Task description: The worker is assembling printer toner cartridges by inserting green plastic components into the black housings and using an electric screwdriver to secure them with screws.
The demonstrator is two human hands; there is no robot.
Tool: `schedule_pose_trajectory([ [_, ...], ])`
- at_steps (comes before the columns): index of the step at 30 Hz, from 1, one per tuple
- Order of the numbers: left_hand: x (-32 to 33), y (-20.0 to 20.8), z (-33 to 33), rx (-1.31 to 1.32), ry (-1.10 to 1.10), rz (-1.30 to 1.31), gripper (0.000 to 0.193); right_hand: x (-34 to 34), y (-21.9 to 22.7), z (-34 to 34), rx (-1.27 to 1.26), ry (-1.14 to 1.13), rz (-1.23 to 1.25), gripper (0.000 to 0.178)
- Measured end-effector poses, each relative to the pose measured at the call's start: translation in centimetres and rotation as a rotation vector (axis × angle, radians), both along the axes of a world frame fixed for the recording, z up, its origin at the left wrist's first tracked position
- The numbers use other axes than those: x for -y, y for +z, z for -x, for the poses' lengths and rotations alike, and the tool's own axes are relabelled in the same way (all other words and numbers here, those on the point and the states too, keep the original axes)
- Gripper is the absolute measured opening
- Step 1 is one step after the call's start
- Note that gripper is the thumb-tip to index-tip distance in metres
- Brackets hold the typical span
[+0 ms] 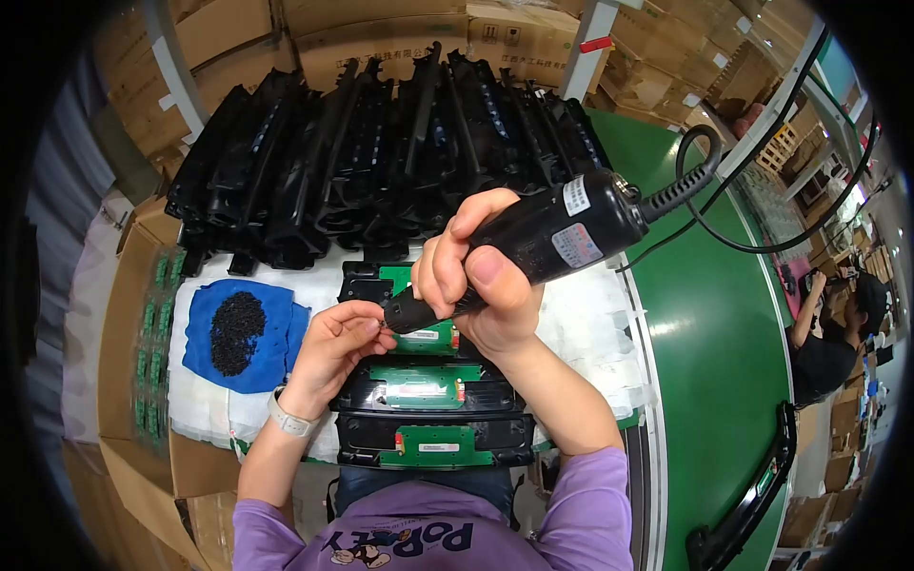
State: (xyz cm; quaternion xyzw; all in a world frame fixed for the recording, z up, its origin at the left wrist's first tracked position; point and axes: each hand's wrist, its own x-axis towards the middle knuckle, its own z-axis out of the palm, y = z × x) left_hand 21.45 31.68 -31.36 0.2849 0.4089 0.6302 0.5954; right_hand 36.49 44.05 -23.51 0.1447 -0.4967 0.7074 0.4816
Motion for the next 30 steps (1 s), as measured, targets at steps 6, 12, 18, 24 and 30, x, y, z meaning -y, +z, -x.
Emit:
schedule_pose_trajectory([
  [6, 0.2, -0.1, 0.1, 0.0, 0.007, 0.001, 0.017, 0.1, -0.4, 0.2, 0.021, -0.021, -0.012, 0.033],
  [12, 0.3, -0.9, 0.2, -0.056, 0.028, -0.053, 0.017, 0.4, -0.9, 0.6, 0.049, -0.031, 0.021, 0.032],
  [18, 0.2, -0.6, 0.6, 0.004, -0.037, 0.021, 0.015, -0.8, -1.4, 0.8, 0.017, 0.068, 0.115, 0.028],
  [24, 0.0, -2.1, 1.4, -0.559, 0.191, -0.046, 0.017, -2.4, -1.3, 0.4, 0.374, -0.045, 0.115, 0.024],
  [30, -0.3, -1.8, -0.4, -0.939, 0.232, -0.155, 0.011, -3.1, -2.9, 1.4, 0.516, -0.189, 0.001, 0.021],
])
